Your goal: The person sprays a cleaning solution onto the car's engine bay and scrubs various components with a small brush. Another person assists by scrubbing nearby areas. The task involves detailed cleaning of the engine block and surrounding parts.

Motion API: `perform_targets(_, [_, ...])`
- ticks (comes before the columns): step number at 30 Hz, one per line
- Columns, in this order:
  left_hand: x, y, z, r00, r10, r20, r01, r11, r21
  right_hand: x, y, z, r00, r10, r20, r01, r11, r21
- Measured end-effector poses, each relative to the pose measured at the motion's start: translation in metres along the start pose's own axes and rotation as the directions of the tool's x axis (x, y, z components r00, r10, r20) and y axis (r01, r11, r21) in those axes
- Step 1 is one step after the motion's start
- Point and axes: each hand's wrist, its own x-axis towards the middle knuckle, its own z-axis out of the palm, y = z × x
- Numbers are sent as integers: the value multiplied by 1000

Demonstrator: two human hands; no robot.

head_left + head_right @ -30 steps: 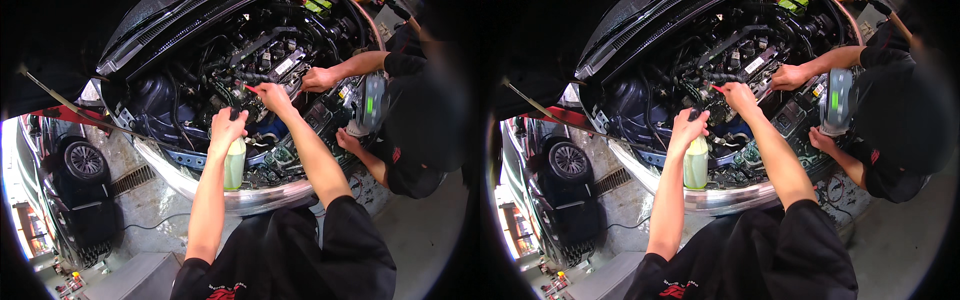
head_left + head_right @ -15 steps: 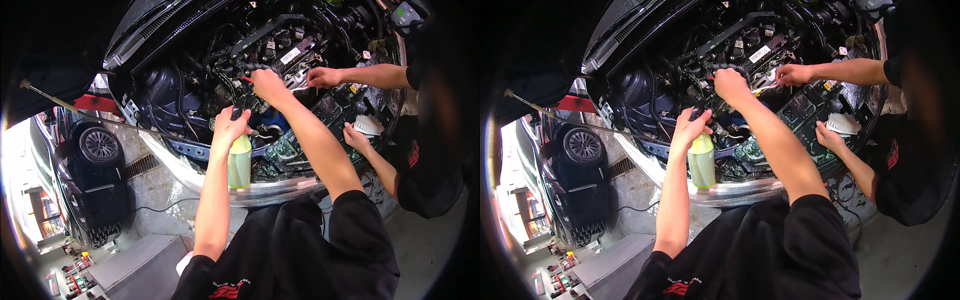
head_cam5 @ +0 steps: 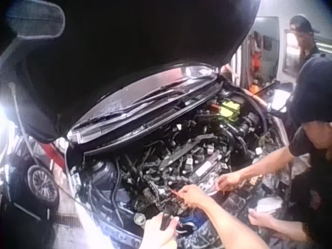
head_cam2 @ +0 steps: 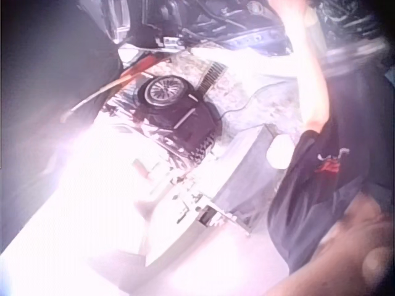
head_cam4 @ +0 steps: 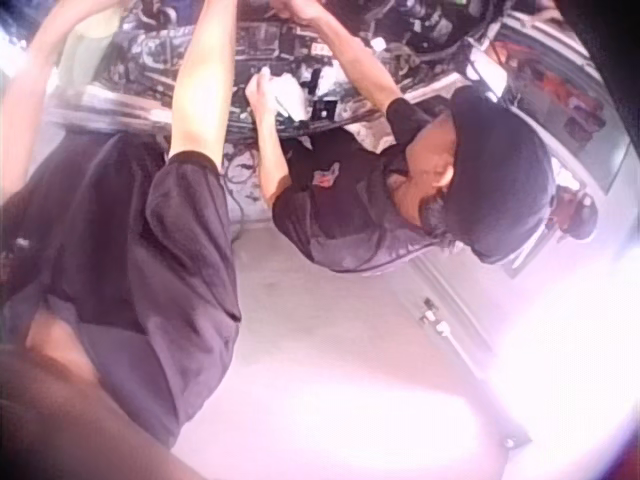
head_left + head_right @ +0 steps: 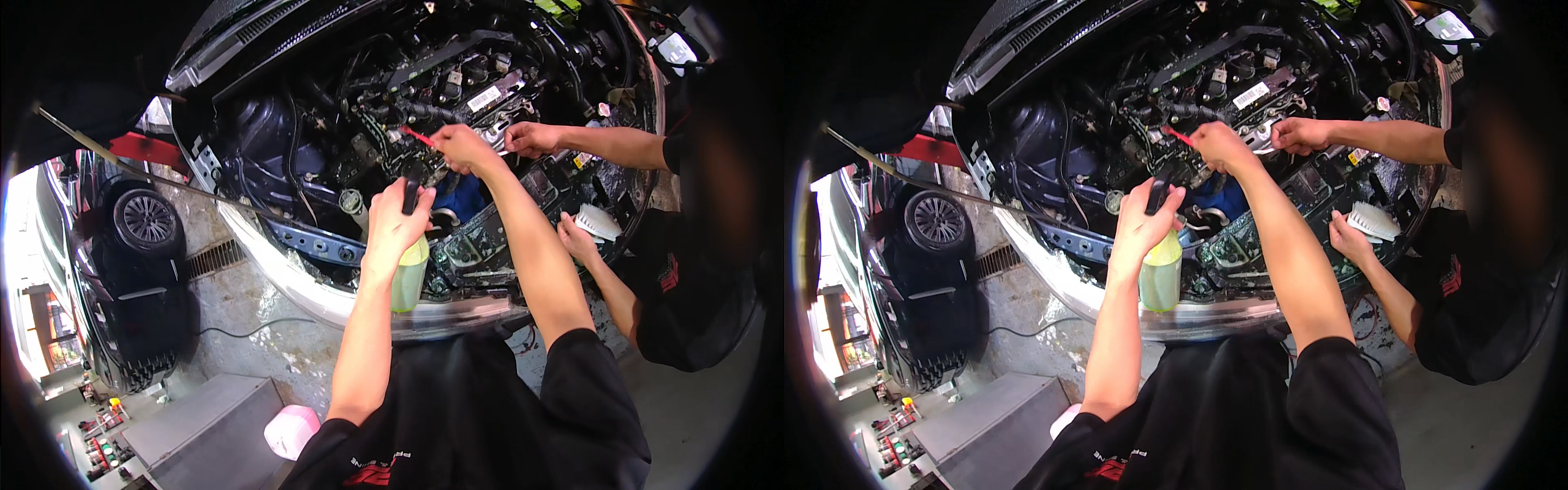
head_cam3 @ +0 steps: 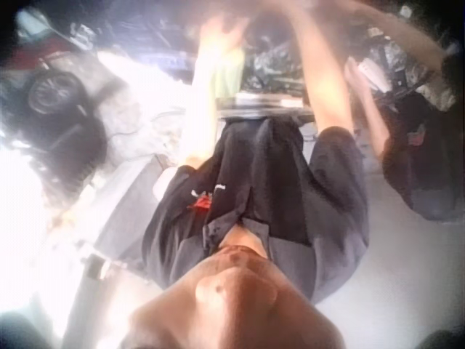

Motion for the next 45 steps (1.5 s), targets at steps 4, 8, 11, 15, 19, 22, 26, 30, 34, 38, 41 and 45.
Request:
perform_targets(4, [7,-6,2,999,36,-21,-36,999,-11,15,-5,11,931,-324,-168,240,891,-386])
perform_targets(8, [27,-10,-21,993,-102,-61,97,992,-77,10,-43,-12,966,-239,97,227,609,-760])
perform_targets(11, [51,-20,-28,982,-161,-103,140,973,-183,16,-35,3,921,-384,-65,258,727,-636])
perform_targets(15, [87,-52,-42,977,-209,49,211,885,-416,4,-67,-13,993,-101,55,111,706,-700])
perform_targets(19, [106,-53,-38,962,-248,111,272,885,-379,8,-54,-10,987,-158,-20,112,776,-621])
perform_targets(22, [112,-67,-37,972,-199,128,235,875,-422,11,-61,-23,978,-169,121,201,621,-757])
perform_targets(26, [81,-40,-24,984,-77,160,131,923,-361,13,-45,-5,939,-340,-49,227,721,-654])
perform_targets(30, [56,-30,-6,996,-32,81,51,970,-236,2,-60,-16,968,-209,138,233,548,-804])
perform_targets(34, [45,-26,7,997,-43,57,55,974,-218,11,-43,7,933,-359,-16,216,597,-772])
perform_targets(38, [28,-32,4,999,11,-37,-17,982,-186,-10,-65,2,983,183,15,-144,820,-554])
perform_targets(41, [11,-23,4,996,72,-61,-84,974,-208,-2,-33,11,989,144,44,-137,981,-135])
perform_targets(45, [-16,-17,-8,980,160,-117,-174,977,-124,-11,-34,-12,959,240,153,-241,971,-12])
